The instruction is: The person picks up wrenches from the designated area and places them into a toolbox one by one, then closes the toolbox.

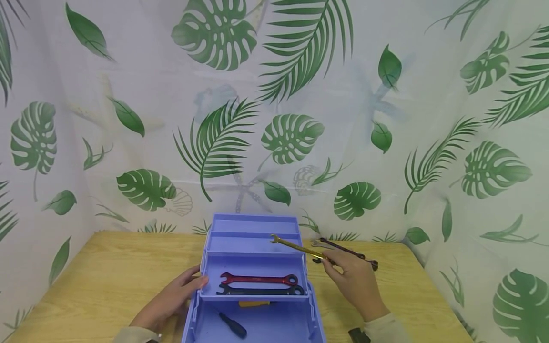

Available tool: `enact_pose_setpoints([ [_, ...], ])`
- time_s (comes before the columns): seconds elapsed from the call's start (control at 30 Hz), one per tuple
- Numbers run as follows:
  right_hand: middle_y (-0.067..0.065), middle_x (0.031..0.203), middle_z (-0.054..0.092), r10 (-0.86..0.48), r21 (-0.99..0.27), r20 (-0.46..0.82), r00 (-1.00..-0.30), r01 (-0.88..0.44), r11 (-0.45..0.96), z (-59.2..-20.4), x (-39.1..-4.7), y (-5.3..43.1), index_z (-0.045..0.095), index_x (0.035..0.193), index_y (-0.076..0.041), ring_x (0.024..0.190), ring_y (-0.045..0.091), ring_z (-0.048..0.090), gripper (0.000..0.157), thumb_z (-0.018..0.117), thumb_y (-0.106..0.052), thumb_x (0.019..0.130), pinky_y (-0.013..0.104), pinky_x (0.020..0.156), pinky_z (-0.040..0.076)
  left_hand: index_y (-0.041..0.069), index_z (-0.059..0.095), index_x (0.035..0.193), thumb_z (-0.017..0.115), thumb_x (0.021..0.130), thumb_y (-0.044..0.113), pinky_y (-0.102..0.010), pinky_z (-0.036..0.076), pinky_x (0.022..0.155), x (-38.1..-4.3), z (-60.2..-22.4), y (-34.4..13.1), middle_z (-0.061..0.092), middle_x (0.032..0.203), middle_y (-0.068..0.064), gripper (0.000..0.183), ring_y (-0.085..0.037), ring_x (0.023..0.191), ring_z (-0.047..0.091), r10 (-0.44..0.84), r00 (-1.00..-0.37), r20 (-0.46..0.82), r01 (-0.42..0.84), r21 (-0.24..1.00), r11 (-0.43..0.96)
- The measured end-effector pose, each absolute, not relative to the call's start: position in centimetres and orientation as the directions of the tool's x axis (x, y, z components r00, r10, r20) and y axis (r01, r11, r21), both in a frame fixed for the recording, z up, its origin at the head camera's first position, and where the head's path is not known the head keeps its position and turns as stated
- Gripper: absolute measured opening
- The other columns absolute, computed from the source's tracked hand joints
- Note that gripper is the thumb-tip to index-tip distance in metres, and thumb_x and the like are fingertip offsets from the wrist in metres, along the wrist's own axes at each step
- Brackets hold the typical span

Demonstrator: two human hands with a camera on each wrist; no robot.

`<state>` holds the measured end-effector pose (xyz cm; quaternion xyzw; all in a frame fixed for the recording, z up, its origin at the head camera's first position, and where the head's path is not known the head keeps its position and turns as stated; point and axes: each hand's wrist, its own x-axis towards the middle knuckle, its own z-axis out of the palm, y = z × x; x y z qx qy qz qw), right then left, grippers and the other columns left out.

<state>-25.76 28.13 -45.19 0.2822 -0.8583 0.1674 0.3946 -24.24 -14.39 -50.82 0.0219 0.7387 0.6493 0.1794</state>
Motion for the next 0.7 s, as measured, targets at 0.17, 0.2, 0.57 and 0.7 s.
enact_pose_setpoints([
  [0.17, 0.002, 0.095, 0.079, -0.338, -0.071, 0.772, -0.539, -0.602, 0.795, -45.27, -25.73, 28.08, 0.08, 0.1, -0.012, 0.077, 0.011, 0.074, 0.022, 0.085, -0.006, 0.079, 0.028, 0.06, 0.059, -0.001, 0.029, 0.159, 0.057, 0.104, 0.045, -0.057, 0.061, 0.083, -24.24, -50.87, -14.32, 0.049, 0.144, -0.035, 0.077, -0.042, 0.115, 0.065, 0.259, -0.935, -0.241, -0.203, 0.965, 0.163],
  [0.2, 0.001, 0.095, 0.079, -0.339, -0.072, 0.769, -0.542, -0.6, 0.797, -45.33, -25.74, 28.09, 0.08, 0.1, -0.012, 0.078, 0.01, 0.074, 0.021, 0.085, -0.006, 0.08, 0.028, 0.06, 0.059, 0.0, 0.029, 0.159, 0.057, 0.104, 0.045, -0.057, 0.061, 0.083, -24.24, -50.87, -14.31, 0.049, 0.145, -0.035, 0.077, -0.042, 0.115, 0.065, 0.255, -0.936, -0.243, -0.206, 0.965, 0.164],
  [0.57, 0.0, 0.091, 0.079, -0.335, -0.088, 0.763, -0.553, -0.602, 0.793, -45.56, -25.8, 28.04, 0.08, 0.096, -0.012, 0.077, 0.009, 0.073, 0.021, 0.087, -0.005, 0.078, 0.028, 0.061, 0.06, 0.002, 0.032, 0.159, 0.06, 0.102, 0.048, -0.056, 0.061, 0.084, -24.23, -50.86, -14.25, 0.052, 0.144, -0.031, 0.079, -0.04, 0.115, 0.066, 0.235, -0.936, -0.261, -0.227, 0.96, 0.164],
  [0.7, -0.001, 0.092, 0.079, -0.335, -0.089, 0.76, -0.557, -0.6, 0.795, -45.58, -25.82, 28.01, 0.08, 0.096, -0.013, 0.078, 0.009, 0.074, 0.021, 0.087, -0.006, 0.078, 0.029, 0.062, 0.06, 0.002, 0.032, 0.159, 0.06, 0.101, 0.049, -0.057, 0.061, 0.083, -24.35, -50.98, -14.26, 0.052, 0.143, -0.031, 0.079, -0.041, 0.114, 0.066, 0.229, -0.938, -0.26, -0.225, 0.96, 0.167],
])
